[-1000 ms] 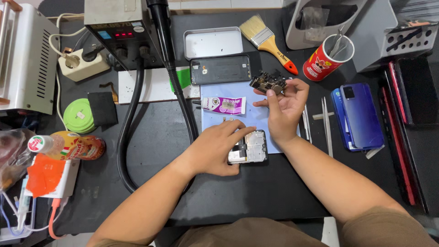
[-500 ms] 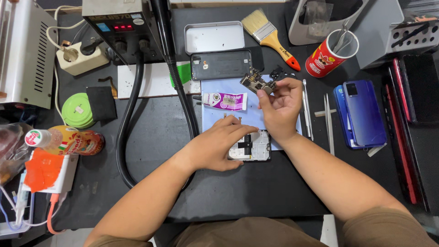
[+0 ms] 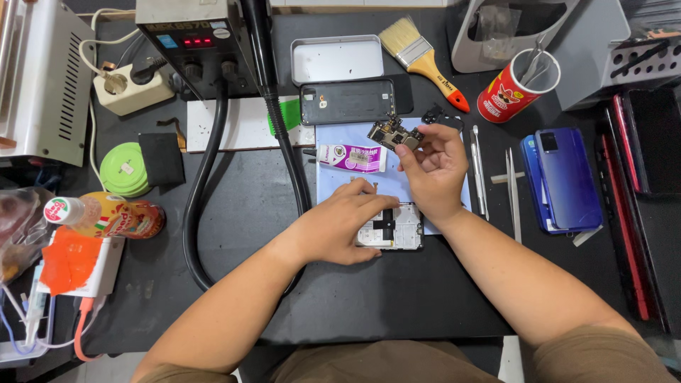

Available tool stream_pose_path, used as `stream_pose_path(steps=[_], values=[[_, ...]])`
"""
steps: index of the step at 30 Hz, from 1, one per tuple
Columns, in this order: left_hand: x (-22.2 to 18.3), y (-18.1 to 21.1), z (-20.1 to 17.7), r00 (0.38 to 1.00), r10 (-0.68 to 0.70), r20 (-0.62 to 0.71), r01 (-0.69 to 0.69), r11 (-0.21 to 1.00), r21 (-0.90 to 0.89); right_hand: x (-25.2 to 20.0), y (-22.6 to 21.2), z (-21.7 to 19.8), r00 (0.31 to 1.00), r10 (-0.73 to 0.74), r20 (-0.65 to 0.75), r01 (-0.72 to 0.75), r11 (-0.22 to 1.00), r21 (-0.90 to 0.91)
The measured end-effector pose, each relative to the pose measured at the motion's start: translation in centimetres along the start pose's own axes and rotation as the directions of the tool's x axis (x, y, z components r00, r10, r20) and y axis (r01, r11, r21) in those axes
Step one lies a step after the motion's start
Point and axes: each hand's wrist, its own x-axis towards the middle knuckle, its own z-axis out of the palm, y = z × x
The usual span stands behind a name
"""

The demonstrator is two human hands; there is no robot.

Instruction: The person applies adhesive to the edges of a smartphone screen assembly, then aligns and presses the screen onto the phone body. They then place the phone body face down, remove the battery connector cover, and use a screwdriver to unscrew and remove the motherboard from the phone chassis.

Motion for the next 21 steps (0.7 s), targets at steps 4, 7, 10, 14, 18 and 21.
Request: stream_pose_path(steps=[4,7,10,14,18,21], values=[[0.1,0.0,0.0,1.0,0.021,-0.01,-0.021,1.0,0.005,-0.1,0.0,-0.1,1.0,-0.001,0.008,0.001,1.0,0.009],[0.2,0.0,0.0,0.999,0.042,-0.023,-0.042,0.999,0.017,0.0,-0.1,0.0,1.0,0.007,0.025,-0.007,1.0,0.002],[0.0,-0.4,0.0,0.993,0.079,-0.09,-0.078,0.997,0.016,0.0,0.0,0.0,0.999,0.014,0.044,-0.013,1.0,-0.006],[-0.1,-0.9,0.7,0.94,-0.174,-0.293,0.143,0.982,-0.125,-0.3,0.2,-0.3,0.998,0.008,0.06,-0.008,1.0,-0.015],[0.1,-1.7,0.8,0.731,-0.525,-0.436,0.356,0.839,-0.412,-0.7,0.4,-0.8,0.992,0.005,0.124,0.003,0.998,-0.065],[0.3,-2.6,0.8,0.764,-0.468,-0.444,0.167,0.808,-0.565,-0.7,0.6,-0.5,0.984,-0.052,0.17,0.074,0.989,-0.125]])
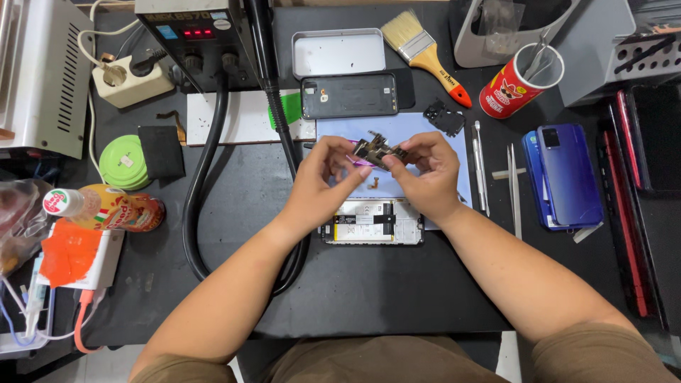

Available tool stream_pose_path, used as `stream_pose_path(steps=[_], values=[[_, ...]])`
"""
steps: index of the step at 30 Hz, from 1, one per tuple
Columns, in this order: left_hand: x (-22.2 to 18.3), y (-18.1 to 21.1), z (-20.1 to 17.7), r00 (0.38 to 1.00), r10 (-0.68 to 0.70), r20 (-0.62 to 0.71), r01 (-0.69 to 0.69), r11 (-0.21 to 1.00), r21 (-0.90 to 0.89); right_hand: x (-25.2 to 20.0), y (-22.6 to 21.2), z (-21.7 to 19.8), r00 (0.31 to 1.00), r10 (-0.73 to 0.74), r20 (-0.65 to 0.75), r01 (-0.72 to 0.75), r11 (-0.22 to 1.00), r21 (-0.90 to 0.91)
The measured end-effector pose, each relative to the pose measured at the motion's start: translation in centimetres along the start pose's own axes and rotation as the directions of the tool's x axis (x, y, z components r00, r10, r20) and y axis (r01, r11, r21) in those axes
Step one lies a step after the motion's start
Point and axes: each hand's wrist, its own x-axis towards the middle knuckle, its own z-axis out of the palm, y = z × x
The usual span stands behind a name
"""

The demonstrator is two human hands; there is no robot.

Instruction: The person applies adhesive to the edges of a smartphone screen assembly, then aligns and presses the screen onto the phone body. They then place the phone body face down, remove the battery connector cover, and use a screwdriver to unscrew and remove the motherboard from the phone chassis.

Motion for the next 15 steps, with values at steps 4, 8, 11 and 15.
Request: stream_pose_path(steps=[4,8,11,15], values=[[0.0,-1.4,-0.1,0.995,-0.082,0.052,0.09,0.98,-0.177,0.4,-0.6,0.3,0.996,0.041,0.08,-0.043,0.999,0.024],[0.4,-3.0,-0.7,0.993,-0.097,-0.06,0.073,0.944,-0.322,1.2,-2.3,0.4,0.99,0.062,0.124,-0.043,0.988,-0.152],[0.6,-3.6,-1.0,0.99,-0.092,-0.105,0.045,0.921,-0.386,2.0,-3.6,0.6,0.977,-0.015,0.214,0.088,0.938,-0.334],[0.7,-3.7,-0.9,0.992,-0.076,-0.101,0.025,0.903,-0.43,2.8,-4.8,1.1,0.937,-0.066,0.343,0.24,0.834,-0.497]])
